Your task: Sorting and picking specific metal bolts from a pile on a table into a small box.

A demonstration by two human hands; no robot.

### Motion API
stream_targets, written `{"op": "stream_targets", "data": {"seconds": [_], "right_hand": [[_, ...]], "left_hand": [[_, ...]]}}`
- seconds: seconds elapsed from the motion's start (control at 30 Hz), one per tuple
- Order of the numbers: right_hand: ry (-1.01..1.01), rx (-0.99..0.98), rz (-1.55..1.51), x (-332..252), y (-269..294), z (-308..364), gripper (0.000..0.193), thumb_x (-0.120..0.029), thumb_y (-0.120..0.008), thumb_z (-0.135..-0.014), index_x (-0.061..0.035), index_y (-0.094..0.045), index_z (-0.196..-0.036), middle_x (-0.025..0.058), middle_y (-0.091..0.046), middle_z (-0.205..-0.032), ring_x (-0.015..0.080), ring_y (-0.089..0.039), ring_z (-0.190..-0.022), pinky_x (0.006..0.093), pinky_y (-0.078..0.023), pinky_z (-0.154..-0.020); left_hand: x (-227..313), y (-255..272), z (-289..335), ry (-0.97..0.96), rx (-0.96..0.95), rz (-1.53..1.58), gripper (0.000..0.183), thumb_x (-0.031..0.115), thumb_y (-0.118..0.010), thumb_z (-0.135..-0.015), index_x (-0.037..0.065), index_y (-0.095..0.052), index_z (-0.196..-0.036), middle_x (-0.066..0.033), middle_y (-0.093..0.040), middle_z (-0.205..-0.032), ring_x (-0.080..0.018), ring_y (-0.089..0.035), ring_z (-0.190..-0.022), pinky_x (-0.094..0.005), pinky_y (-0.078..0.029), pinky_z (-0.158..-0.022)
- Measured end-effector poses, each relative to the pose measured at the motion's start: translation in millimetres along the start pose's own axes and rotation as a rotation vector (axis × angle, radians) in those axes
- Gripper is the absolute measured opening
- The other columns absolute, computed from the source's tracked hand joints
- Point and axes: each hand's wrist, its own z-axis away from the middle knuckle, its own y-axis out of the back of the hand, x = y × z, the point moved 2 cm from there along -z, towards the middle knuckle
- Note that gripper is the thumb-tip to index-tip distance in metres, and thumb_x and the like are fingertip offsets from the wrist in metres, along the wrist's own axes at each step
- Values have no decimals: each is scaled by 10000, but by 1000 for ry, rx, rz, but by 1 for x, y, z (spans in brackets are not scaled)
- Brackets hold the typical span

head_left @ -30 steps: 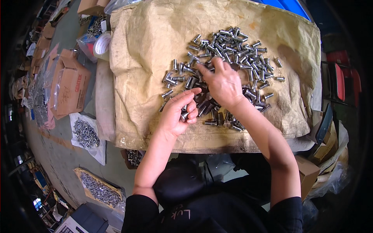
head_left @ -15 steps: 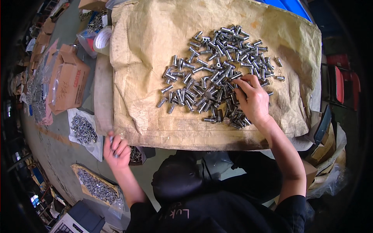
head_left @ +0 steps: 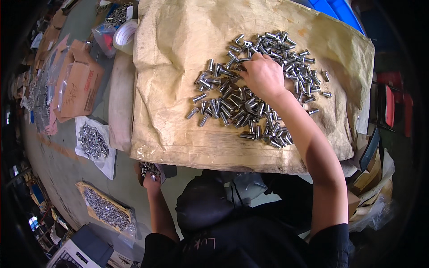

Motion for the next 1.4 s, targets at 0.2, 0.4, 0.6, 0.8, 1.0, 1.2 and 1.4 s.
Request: {"op": "stream_targets", "data": {"seconds": [0.2, 0.4, 0.6, 0.8, 1.0, 1.2, 1.4], "right_hand": [[-95, -130, 23, 7, -3, -5, 175, -232, -623, -748, -68, -657, -801, 109, -612, -847, 280, -602, -812, 379, -482, -713], [-411, 65, -753, 17, 24, 44, 279, -223, -629, -751, 21, -658, -882, 48, -606, -658, 82, -508, -574, 241, -403, -521], [-514, -90, -742, 16, 38, 109, 144, -136, -602, -777, 6, -602, -756, -45, -493, -614, 37, -399, -581, 205, -300, -508], [-181, -225, -809, -56, 40, 135, 53, -28, -622, -730, -14, -599, -776, -5, -536, -642, 65, -512, -588, 213, -390, -490], [478, -133, -589, -173, 35, 124, 168, -126, -669, -639, -45, -601, -770, 70, -538, -683, 218, -568, -609, 335, -464, -512], [408, -130, -675, -169, 44, 134, 392, -219, -709, -691, -38, -579, -1013, 90, -554, -720, 238, -582, -641, 341, -475, -556], [-226, -577, -1000, -99, 37, 169, 212, -136, -633, -791, -16, -610, -964, 98, -629, -776, 181, -589, -642, 292, -474, -582]], "left_hand": [[-26, -64, 24, -1105, 518, -1215, 235, 126, -642, -787, 9, -574, -978, -121, -596, -809, -286, -575, -739, -373, -469, -691], [-25, -50, 14, -1177, 570, -1397, 319, 107, -644, -744, 34, -583, -1048, -178, -575, -1001, -352, -524, -960, -426, -429, -836], [-17, -58, 39, -1384, 625, -1290, 486, 215, -681, -753, 49, -521, -1181, -214, -474, -1201, -361, -467, -1094, -408, -399, -917], [-8, -114, 178, -1047, -17, -338, 294, 227, -467, -935, -25, -545, -1063, -85, -606, -773, -129, -549, -577, -237, -467, -534], [-60, -215, 307, -120, -666, 14, 637, 554, -319, -904, 0, -476, -1175, -153, -592, -993, -254, -588, -809, -380, -499, -719], [-51, -167, 237, 291, -835, 309, 372, 375, -395, -944, 54, -552, -843, 38, -331, -594, -69, -252, -439, -211, -194, -359], [-10, -55, 59, -460, 67, -268, 135, 193, -551, -846, 61, -575, -838, 18, -452, -623, -63, -396, -500, -218, -312, -409]]}}
